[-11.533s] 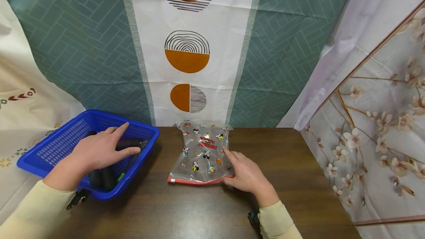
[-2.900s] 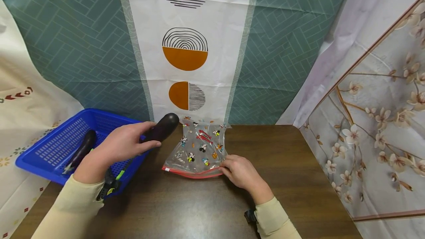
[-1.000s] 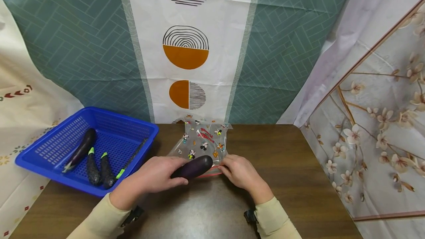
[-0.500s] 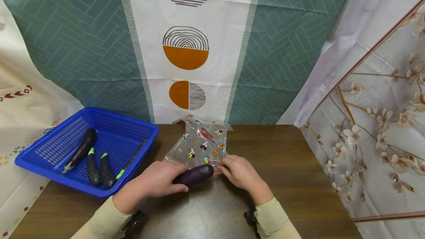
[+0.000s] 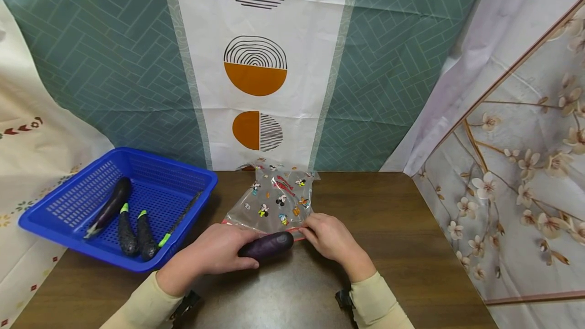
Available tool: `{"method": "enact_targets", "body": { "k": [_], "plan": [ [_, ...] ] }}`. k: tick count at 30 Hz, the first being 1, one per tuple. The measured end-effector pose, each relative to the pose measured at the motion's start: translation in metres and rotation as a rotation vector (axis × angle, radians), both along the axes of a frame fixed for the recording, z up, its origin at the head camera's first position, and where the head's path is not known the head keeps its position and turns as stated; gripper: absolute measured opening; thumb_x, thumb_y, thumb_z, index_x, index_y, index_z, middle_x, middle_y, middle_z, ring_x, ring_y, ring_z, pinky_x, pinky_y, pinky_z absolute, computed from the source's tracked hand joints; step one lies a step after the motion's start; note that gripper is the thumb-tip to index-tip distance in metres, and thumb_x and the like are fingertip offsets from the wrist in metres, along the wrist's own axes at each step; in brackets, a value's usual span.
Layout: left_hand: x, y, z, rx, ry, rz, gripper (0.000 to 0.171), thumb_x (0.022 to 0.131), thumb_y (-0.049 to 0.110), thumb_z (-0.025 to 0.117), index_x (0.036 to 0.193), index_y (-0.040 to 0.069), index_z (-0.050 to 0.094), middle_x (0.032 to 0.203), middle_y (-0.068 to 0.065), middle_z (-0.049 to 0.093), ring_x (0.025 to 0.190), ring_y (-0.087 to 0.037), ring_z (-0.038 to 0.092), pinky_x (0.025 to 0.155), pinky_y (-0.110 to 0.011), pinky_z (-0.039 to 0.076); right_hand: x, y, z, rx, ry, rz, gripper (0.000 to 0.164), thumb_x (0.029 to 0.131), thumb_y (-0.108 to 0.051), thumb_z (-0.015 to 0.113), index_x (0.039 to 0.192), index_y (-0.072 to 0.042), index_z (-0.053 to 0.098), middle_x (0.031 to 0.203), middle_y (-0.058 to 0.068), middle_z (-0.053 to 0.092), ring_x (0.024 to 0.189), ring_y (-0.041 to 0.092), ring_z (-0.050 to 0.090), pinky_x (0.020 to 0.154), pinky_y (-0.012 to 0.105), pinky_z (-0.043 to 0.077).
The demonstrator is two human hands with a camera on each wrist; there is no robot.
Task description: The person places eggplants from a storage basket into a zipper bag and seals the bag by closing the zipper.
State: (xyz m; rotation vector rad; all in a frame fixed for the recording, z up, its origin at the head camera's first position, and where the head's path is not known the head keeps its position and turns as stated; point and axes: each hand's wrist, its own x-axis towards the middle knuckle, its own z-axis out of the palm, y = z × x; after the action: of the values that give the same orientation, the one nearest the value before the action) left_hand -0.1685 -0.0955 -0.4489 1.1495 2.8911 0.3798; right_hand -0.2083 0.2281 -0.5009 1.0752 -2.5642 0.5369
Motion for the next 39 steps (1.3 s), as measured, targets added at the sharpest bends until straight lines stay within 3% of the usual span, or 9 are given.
{"method": "enact_targets", "body": {
  "k": [22,29,39],
  "plan": [
    [0.0004,0.0004,-0.0032,0.033,-0.075,0.046,0.034,0.085,0.047,0.091,0.109,0.027,0.076,0.086,0.016,0.068,0.074,-0.011,0.063,0.064,-0.043,0.053,0.0002,-0.0008,-0.0014,-0.085,0.015,0.025,0.012,0.098,-0.011,0.087,0.097,-0.017,0.076,0.089,-0.01,0.068,0.078,0.006,0.06,0.071,0.033,0.058],
    [0.0014,-0.0004,-0.003,0.034,-0.108,0.101,0.033,0.088,0.048,0.089,0.107,0.025,0.076,0.088,0.013,0.069,0.078,-0.014,0.065,0.065,-0.043,0.052,0.0001,-0.0011,-0.0005,-0.118,0.017,0.032,0.013,0.098,-0.009,0.086,0.098,-0.017,0.076,0.089,-0.01,0.068,0.078,0.006,0.059,0.07,0.032,0.058],
    [0.0036,-0.0025,-0.0041,0.047,-0.101,0.188,0.031,0.088,0.045,0.088,0.084,0.023,0.065,0.07,0.013,0.056,0.061,-0.011,0.052,0.053,-0.038,0.043,0.0008,-0.003,0.0022,-0.161,-0.002,0.033,0.01,0.1,-0.012,0.085,0.099,-0.017,0.076,0.089,-0.012,0.063,0.078,0.006,0.055,0.07,0.029,0.055]
  ]
}}
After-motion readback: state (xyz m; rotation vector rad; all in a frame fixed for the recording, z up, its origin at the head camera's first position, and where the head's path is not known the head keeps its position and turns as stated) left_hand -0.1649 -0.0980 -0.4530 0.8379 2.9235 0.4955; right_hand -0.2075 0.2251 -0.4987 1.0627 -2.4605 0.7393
